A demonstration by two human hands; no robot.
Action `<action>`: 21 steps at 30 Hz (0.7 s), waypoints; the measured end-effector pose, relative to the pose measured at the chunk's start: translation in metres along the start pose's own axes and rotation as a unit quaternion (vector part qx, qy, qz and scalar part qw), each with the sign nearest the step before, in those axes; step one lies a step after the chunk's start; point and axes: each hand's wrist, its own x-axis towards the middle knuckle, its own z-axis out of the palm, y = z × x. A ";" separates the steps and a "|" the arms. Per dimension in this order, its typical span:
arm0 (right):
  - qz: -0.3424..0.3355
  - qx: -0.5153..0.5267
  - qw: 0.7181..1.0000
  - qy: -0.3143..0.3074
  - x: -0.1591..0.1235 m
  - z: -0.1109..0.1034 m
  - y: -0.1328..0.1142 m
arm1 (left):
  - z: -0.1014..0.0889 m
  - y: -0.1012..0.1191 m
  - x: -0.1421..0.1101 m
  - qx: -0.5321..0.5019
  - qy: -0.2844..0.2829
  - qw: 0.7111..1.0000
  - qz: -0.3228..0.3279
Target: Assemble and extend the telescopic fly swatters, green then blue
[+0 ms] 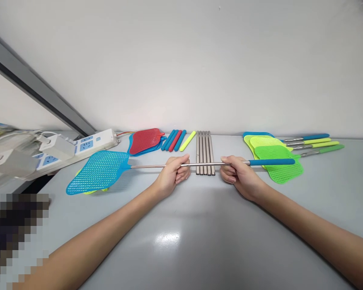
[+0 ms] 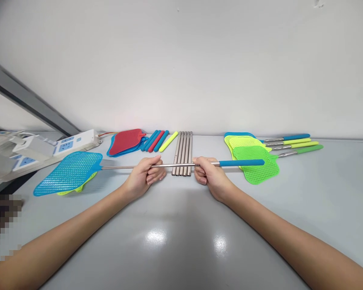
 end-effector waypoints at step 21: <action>-0.022 -0.078 0.997 -0.013 -0.002 0.002 0.004 | 0.003 -0.002 -0.005 0.127 -0.009 0.992 0.015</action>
